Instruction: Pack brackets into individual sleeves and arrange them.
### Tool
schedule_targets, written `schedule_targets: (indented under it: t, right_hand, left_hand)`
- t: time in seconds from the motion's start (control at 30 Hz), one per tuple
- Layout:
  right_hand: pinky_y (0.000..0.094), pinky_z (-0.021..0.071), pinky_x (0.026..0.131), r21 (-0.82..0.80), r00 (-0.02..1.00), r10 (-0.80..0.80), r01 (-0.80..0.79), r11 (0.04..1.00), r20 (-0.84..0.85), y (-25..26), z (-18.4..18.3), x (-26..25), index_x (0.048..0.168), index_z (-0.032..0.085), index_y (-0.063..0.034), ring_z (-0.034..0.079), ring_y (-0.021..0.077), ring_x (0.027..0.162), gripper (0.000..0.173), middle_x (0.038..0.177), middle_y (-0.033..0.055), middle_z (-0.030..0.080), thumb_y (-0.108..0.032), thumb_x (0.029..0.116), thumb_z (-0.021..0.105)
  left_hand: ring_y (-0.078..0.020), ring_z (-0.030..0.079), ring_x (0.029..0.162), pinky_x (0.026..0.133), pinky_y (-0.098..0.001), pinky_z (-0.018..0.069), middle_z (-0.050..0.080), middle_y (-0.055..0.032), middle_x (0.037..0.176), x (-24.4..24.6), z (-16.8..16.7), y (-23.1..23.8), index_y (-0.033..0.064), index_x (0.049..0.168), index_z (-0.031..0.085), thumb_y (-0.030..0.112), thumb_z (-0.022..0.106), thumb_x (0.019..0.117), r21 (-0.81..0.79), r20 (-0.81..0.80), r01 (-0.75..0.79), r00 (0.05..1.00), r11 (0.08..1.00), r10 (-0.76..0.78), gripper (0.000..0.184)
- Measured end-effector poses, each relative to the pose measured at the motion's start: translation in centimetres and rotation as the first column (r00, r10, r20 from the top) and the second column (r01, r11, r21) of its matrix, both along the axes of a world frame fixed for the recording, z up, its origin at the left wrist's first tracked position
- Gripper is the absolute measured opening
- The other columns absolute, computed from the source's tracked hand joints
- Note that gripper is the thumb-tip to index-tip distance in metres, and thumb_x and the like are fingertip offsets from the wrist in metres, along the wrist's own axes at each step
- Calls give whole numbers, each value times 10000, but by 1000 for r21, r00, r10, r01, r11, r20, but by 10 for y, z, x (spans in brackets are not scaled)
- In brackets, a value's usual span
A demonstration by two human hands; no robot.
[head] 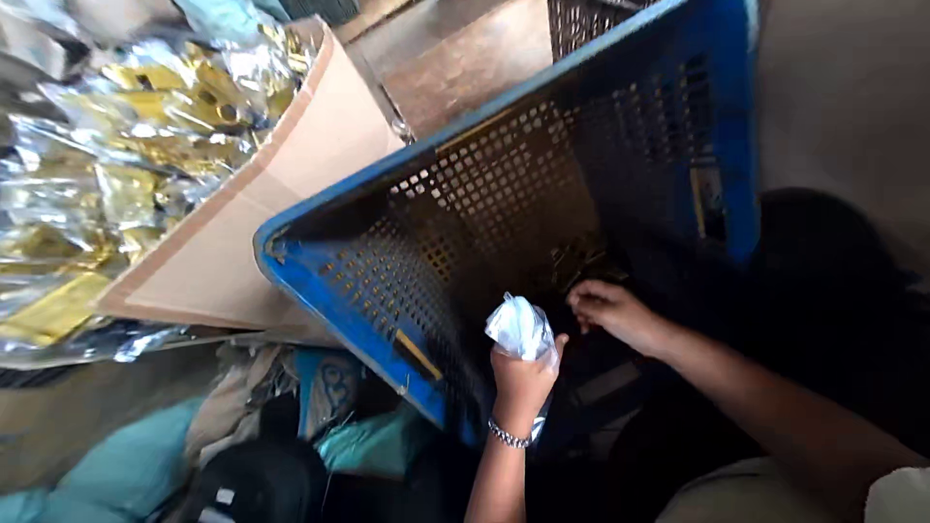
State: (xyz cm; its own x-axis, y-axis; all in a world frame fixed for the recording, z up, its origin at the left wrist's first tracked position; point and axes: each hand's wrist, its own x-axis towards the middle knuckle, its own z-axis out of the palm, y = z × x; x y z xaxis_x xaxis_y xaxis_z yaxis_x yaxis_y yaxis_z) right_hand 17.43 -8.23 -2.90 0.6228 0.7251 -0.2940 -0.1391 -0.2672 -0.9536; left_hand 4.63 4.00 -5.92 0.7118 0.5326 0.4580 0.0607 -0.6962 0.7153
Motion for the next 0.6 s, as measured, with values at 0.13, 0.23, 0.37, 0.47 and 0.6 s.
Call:
schedule_targets:
  t: [0.13, 0.23, 0.37, 0.47, 0.6]
  right_hand:
    - [336, 558, 884, 40, 977, 205, -207, 977, 57, 2, 0, -10, 1303, 569, 71, 655, 193, 1024, 454, 1261, 205, 609, -238, 984, 663]
    - [309, 563, 863, 45, 968, 139, -152, 987, 209, 7, -12, -9, 1154, 661, 82, 673, 151, 929, 249, 1091, 184, 677, -105, 1016, 571]
    - [296, 556, 827, 20, 1000, -18, 19, 1000, -25, 0, -9, 4, 1240, 585, 81, 644, 132, 905, 274, 1098, 145, 632, -113, 1076, 480]
    - [298, 554, 860, 55, 990, 135, -134, 990, -28, -3, -1, 0, 1281, 583, 81, 651, 136, 947, 350, 1149, 167, 646, -180, 1049, 555]
    - [210, 490, 707, 20, 970, 103, -110, 994, 219, 5, -12, -3, 1015, 683, 72, 572, 45, 723, 289, 855, 91, 648, -176, 1064, 543]
  left_hand:
    - [-249, 741, 841, 804, -368, 590, 733, -226, 872, 4, -1, 0, -150, 940, 684, 142, 807, 670, 124, -62, -29, 997, 992, 37, 417]
    - [-209, 735, 917, 875, -344, 580, 736, -224, 955, 4, 5, -1, -177, 1046, 653, 180, 893, 636, -24, -115, -49, 992, 998, 46, 594]
    - [-162, 710, 990, 937, -281, 549, 718, -240, 1027, 0, 9, 1, -214, 1132, 596, 217, 938, 624, -101, -120, -85, 990, 991, 73, 749]
    - [-244, 748, 894, 849, -366, 590, 739, -241, 929, 4, 1, 2, -181, 1021, 661, 214, 887, 637, 71, -116, -67, 990, 995, 75, 595]
    - [-67, 683, 980, 926, -232, 564, 702, -107, 1053, 6, 16, -7, -152, 1204, 534, 21, 923, 628, -584, -102, 25, 989, 812, -103, 716]
